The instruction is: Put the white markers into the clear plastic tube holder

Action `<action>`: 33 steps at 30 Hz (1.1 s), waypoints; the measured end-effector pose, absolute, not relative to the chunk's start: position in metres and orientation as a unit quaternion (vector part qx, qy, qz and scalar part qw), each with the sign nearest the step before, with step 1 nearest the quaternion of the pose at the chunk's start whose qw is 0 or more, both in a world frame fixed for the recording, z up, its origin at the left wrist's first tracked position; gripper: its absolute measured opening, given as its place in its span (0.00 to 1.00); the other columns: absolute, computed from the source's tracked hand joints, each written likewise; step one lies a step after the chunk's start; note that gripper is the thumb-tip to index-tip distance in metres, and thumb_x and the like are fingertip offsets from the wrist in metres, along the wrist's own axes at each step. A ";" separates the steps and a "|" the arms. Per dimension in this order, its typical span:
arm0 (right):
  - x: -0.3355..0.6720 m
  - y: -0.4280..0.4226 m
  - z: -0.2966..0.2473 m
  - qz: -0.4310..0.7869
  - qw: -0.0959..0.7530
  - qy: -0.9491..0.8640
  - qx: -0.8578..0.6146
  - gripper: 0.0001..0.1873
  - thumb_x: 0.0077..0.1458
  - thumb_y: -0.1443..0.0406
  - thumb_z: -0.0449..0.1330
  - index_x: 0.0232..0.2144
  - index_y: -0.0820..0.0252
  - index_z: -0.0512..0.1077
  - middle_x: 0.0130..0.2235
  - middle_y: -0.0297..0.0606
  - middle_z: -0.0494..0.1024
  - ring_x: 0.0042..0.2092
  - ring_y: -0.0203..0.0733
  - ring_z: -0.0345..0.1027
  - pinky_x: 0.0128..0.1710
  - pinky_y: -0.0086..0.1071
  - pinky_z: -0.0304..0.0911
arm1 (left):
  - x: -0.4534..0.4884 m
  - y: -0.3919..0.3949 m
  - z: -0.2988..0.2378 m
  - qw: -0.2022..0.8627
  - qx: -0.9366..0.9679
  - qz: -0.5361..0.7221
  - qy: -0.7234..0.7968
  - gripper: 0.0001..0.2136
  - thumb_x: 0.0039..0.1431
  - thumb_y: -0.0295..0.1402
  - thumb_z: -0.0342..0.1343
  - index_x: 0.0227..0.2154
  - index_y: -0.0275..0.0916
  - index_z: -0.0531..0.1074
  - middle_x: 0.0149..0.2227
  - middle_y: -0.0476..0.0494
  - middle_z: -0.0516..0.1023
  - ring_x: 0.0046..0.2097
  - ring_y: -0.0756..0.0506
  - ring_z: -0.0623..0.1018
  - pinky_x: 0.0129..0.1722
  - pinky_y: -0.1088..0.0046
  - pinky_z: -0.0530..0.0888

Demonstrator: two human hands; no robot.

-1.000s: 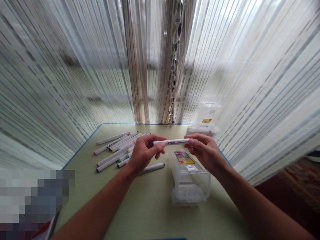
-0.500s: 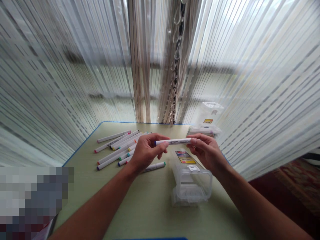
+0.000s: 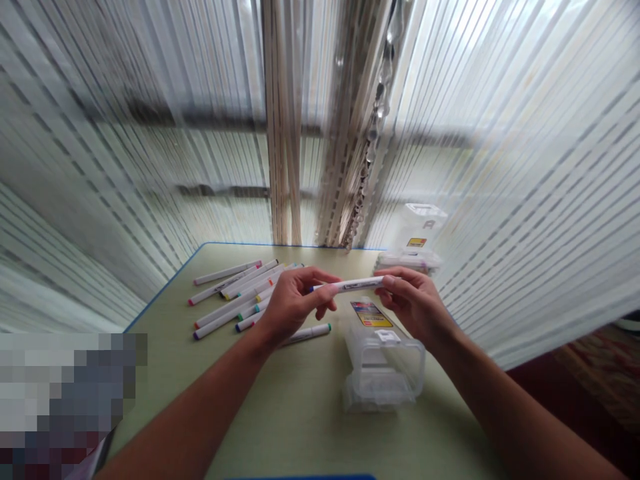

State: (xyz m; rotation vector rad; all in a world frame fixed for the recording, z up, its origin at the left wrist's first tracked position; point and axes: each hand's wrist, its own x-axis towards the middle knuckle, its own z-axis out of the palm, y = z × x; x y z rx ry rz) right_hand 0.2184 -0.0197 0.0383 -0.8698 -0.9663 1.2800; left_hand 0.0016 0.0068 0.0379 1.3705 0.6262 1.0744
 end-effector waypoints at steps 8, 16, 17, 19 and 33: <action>0.219 -0.019 0.039 0.551 0.613 -0.423 -0.377 0.10 0.42 0.63 0.73 0.29 0.61 0.82 0.22 0.37 0.76 0.23 0.30 0.62 0.20 0.24 0.51 | 0.000 0.006 0.038 0.599 0.609 0.448 0.265 0.11 0.52 0.33 0.65 0.35 0.30 0.77 0.22 0.45 0.78 0.20 0.53 0.71 0.20 0.78 0.68; 0.219 -0.020 0.039 0.547 0.609 -0.430 -0.381 0.09 0.43 0.63 0.72 0.29 0.60 0.82 0.23 0.37 0.76 0.23 0.32 0.61 0.20 0.26 0.50 | 0.000 0.006 0.039 0.585 0.617 0.443 0.282 0.11 0.52 0.34 0.65 0.36 0.31 0.77 0.22 0.45 0.78 0.21 0.53 0.70 0.21 0.77 0.67; 0.219 -0.020 0.039 0.545 0.609 -0.430 -0.382 0.09 0.43 0.63 0.72 0.29 0.60 0.81 0.22 0.37 0.76 0.23 0.32 0.60 0.20 0.27 0.49 | 0.000 0.007 0.039 0.583 0.616 0.445 0.288 0.11 0.52 0.34 0.65 0.35 0.31 0.77 0.22 0.45 0.78 0.21 0.53 0.70 0.21 0.77 0.67; 0.219 -0.020 0.038 0.543 0.609 -0.432 -0.384 0.09 0.43 0.63 0.72 0.29 0.60 0.81 0.22 0.37 0.75 0.23 0.31 0.59 0.20 0.27 0.48 | 0.000 0.008 0.039 0.579 0.614 0.445 0.299 0.11 0.53 0.35 0.64 0.35 0.32 0.77 0.22 0.45 0.78 0.20 0.53 0.70 0.21 0.77 0.66; 0.221 -0.018 0.037 0.547 0.612 -0.423 -0.384 0.09 0.44 0.63 0.72 0.29 0.60 0.81 0.23 0.37 0.75 0.24 0.32 0.61 0.20 0.26 0.49 | 0.002 0.007 0.039 0.625 0.574 0.447 0.284 0.14 0.53 0.34 0.64 0.40 0.30 0.79 0.25 0.42 0.80 0.21 0.53 0.70 0.22 0.76 0.66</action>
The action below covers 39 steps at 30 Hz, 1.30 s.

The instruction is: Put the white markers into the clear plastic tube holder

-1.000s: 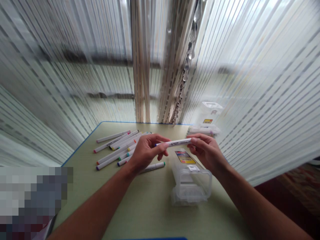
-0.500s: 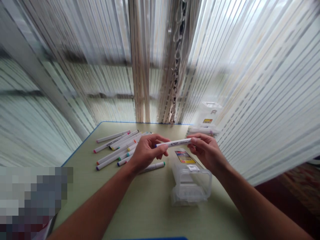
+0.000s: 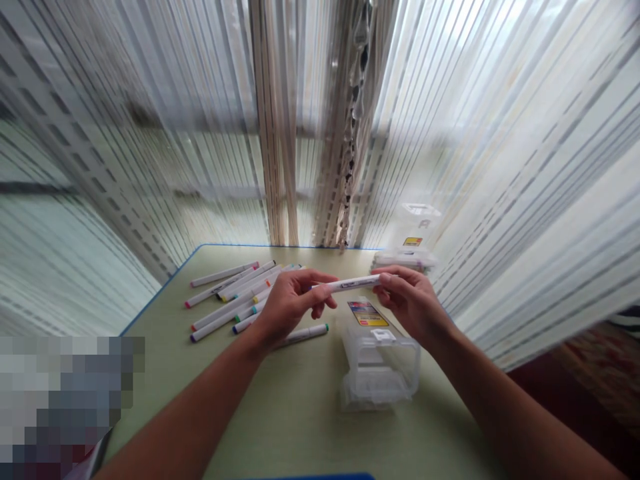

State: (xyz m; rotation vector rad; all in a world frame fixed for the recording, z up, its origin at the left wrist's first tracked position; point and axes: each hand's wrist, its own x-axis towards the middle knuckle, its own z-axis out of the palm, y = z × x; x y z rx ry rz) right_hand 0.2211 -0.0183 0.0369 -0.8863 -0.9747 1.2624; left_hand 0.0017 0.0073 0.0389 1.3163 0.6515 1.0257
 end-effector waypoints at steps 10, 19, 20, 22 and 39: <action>0.221 -0.019 0.039 0.547 0.610 -0.423 -0.387 0.09 0.43 0.63 0.72 0.29 0.60 0.81 0.23 0.36 0.75 0.23 0.32 0.61 0.20 0.27 0.49 | -0.002 0.008 0.039 0.658 0.549 0.436 0.274 0.15 0.53 0.35 0.64 0.41 0.31 0.81 0.28 0.37 0.82 0.22 0.52 0.71 0.22 0.76 0.66; 0.220 -0.019 0.042 0.556 0.616 -0.415 -0.373 0.09 0.43 0.64 0.72 0.29 0.61 0.81 0.22 0.35 0.73 0.23 0.31 0.59 0.19 0.26 0.46 | -0.007 0.011 0.034 0.698 0.544 0.415 0.212 0.15 0.54 0.31 0.62 0.43 0.31 0.80 0.32 0.33 0.83 0.25 0.50 0.74 0.23 0.75 0.68; 0.220 -0.019 0.042 0.556 0.617 -0.414 -0.373 0.09 0.44 0.64 0.71 0.29 0.61 0.81 0.22 0.35 0.73 0.23 0.31 0.59 0.19 0.26 0.46 | -0.007 0.011 0.034 0.701 0.545 0.412 0.206 0.15 0.53 0.31 0.61 0.44 0.31 0.80 0.33 0.32 0.83 0.26 0.49 0.75 0.24 0.75 0.68; 0.221 -0.019 0.042 0.558 0.617 -0.412 -0.372 0.09 0.44 0.64 0.71 0.30 0.61 0.80 0.22 0.34 0.72 0.23 0.31 0.58 0.19 0.27 0.45 | -0.008 0.011 0.034 0.705 0.546 0.407 0.197 0.16 0.53 0.30 0.61 0.45 0.31 0.80 0.34 0.31 0.83 0.26 0.48 0.75 0.24 0.74 0.69; 0.221 -0.018 0.041 0.567 0.619 -0.402 -0.365 0.09 0.44 0.64 0.71 0.30 0.63 0.80 0.21 0.34 0.70 0.22 0.30 0.57 0.18 0.25 0.45 | -0.010 0.011 0.037 0.728 0.535 0.396 0.162 0.20 0.48 0.28 0.58 0.46 0.31 0.80 0.37 0.31 0.83 0.26 0.48 0.75 0.27 0.72 0.70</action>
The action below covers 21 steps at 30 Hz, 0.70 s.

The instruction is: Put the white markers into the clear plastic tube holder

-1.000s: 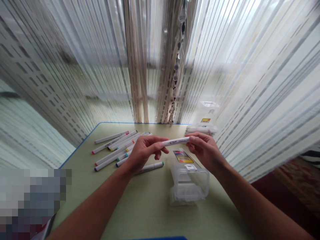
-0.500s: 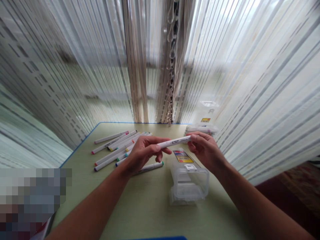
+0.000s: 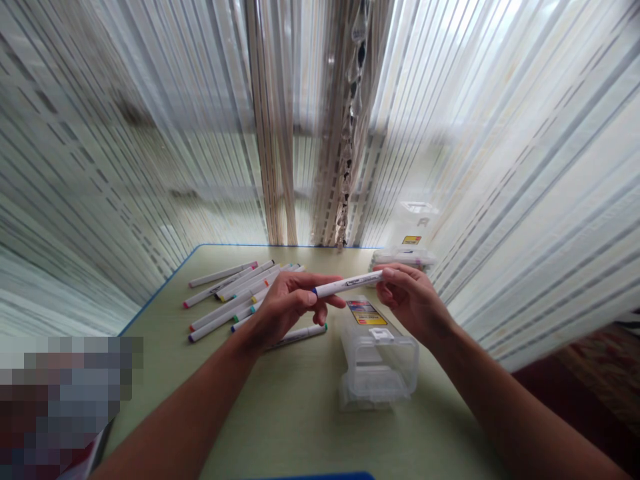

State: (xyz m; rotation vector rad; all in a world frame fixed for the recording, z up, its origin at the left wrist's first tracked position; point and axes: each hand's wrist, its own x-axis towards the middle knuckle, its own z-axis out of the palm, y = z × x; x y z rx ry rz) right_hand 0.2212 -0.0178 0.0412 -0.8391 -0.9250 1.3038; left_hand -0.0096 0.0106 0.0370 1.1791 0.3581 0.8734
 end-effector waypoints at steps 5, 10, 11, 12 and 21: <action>0.221 -0.018 0.042 0.568 0.621 -0.403 -0.360 0.09 0.44 0.64 0.71 0.29 0.63 0.80 0.21 0.34 0.70 0.22 0.29 0.57 0.18 0.24 0.46 | -0.009 0.010 0.038 0.735 0.526 0.398 0.155 0.21 0.47 0.29 0.57 0.46 0.30 0.80 0.37 0.29 0.83 0.27 0.46 0.76 0.27 0.71 0.70; 0.222 -0.017 0.042 0.570 0.623 -0.400 -0.357 0.10 0.44 0.64 0.72 0.29 0.65 0.81 0.21 0.34 0.71 0.22 0.29 0.58 0.18 0.23 0.46 | -0.009 0.011 0.037 0.735 0.524 0.402 0.152 0.20 0.48 0.29 0.56 0.46 0.29 0.80 0.36 0.29 0.83 0.26 0.47 0.76 0.27 0.71 0.71; 0.222 -0.017 0.042 0.570 0.624 -0.400 -0.356 0.10 0.44 0.64 0.72 0.29 0.65 0.81 0.21 0.34 0.71 0.22 0.28 0.58 0.19 0.23 0.46 | -0.009 0.012 0.036 0.734 0.525 0.403 0.151 0.20 0.49 0.29 0.56 0.46 0.29 0.80 0.36 0.29 0.83 0.26 0.47 0.76 0.27 0.71 0.71; 0.222 -0.017 0.041 0.570 0.624 -0.400 -0.356 0.10 0.44 0.64 0.72 0.29 0.65 0.81 0.21 0.34 0.71 0.22 0.28 0.59 0.19 0.23 0.46 | -0.009 0.013 0.035 0.733 0.526 0.404 0.151 0.20 0.49 0.28 0.56 0.46 0.29 0.79 0.36 0.29 0.83 0.26 0.47 0.76 0.27 0.72 0.71; 0.222 -0.018 0.040 0.567 0.617 -0.412 -0.357 0.09 0.43 0.64 0.72 0.29 0.63 0.81 0.21 0.36 0.74 0.22 0.28 0.61 0.20 0.22 0.48 | -0.008 0.014 0.033 0.696 0.543 0.423 0.204 0.15 0.54 0.30 0.59 0.45 0.30 0.80 0.33 0.32 0.83 0.25 0.50 0.75 0.27 0.74 0.70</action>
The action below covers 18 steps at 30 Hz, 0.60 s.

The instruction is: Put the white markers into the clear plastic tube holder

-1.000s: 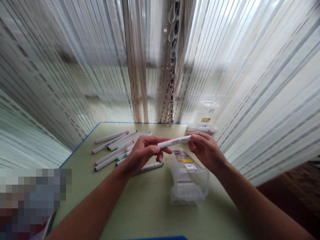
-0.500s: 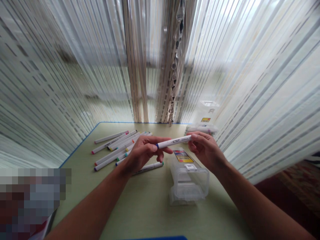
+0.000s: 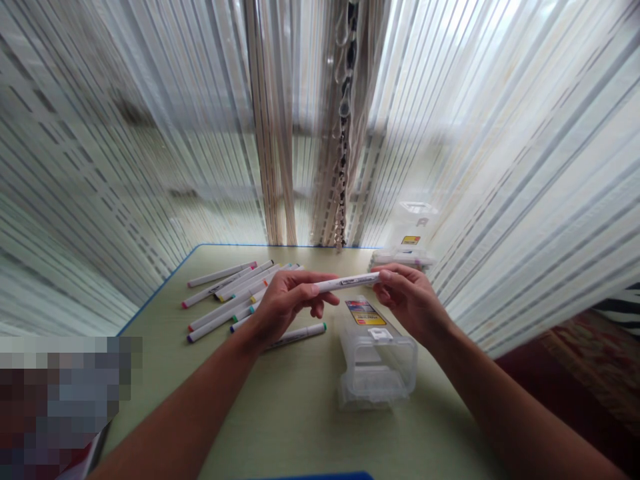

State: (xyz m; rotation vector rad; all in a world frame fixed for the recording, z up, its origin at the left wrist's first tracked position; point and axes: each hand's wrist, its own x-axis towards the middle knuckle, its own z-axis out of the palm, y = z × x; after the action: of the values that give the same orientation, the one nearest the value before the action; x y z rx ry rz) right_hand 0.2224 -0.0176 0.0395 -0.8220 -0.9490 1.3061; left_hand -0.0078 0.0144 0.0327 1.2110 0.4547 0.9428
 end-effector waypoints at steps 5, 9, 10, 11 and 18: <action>0.222 -0.017 0.039 0.559 0.616 -0.424 -0.358 0.09 0.44 0.64 0.73 0.29 0.63 0.81 0.22 0.37 0.76 0.22 0.28 0.61 0.20 0.23 0.49 | -0.006 0.014 0.033 0.682 0.545 0.434 0.225 0.15 0.54 0.31 0.61 0.44 0.29 0.80 0.31 0.34 0.83 0.25 0.50 0.74 0.27 0.74 0.70; 0.221 -0.017 0.039 0.553 0.612 -0.440 -0.355 0.08 0.45 0.64 0.72 0.29 0.62 0.82 0.22 0.38 0.76 0.22 0.28 0.60 0.20 0.24 0.48 | -0.005 0.014 0.033 0.670 0.551 0.439 0.235 0.14 0.54 0.32 0.63 0.42 0.30 0.80 0.30 0.35 0.83 0.26 0.49 0.75 0.27 0.74 0.70; 0.221 -0.017 0.039 0.552 0.611 -0.443 -0.355 0.07 0.45 0.64 0.72 0.29 0.62 0.82 0.22 0.38 0.76 0.22 0.28 0.60 0.20 0.24 0.48 | -0.005 0.014 0.033 0.667 0.552 0.441 0.238 0.14 0.54 0.32 0.63 0.42 0.30 0.80 0.29 0.36 0.82 0.26 0.50 0.75 0.27 0.74 0.70; 0.221 -0.017 0.039 0.551 0.610 -0.446 -0.355 0.07 0.45 0.64 0.72 0.29 0.61 0.82 0.22 0.38 0.76 0.22 0.28 0.60 0.20 0.24 0.48 | -0.005 0.014 0.033 0.663 0.553 0.443 0.242 0.13 0.54 0.32 0.63 0.41 0.30 0.80 0.29 0.37 0.82 0.26 0.50 0.74 0.26 0.75 0.70; 0.223 -0.019 0.037 0.550 0.598 -0.463 -0.356 0.09 0.45 0.64 0.72 0.32 0.60 0.82 0.24 0.38 0.78 0.23 0.29 0.63 0.23 0.24 0.56 | -0.004 0.014 0.034 0.641 0.557 0.460 0.260 0.11 0.53 0.32 0.64 0.38 0.32 0.81 0.26 0.41 0.81 0.25 0.51 0.73 0.25 0.76 0.69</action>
State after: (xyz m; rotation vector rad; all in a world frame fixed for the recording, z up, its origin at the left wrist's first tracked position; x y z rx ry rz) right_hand 0.2226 -0.0194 0.0371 -0.8260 -1.0733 1.2758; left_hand -0.0038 0.0141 0.0335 1.2693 0.5933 1.0484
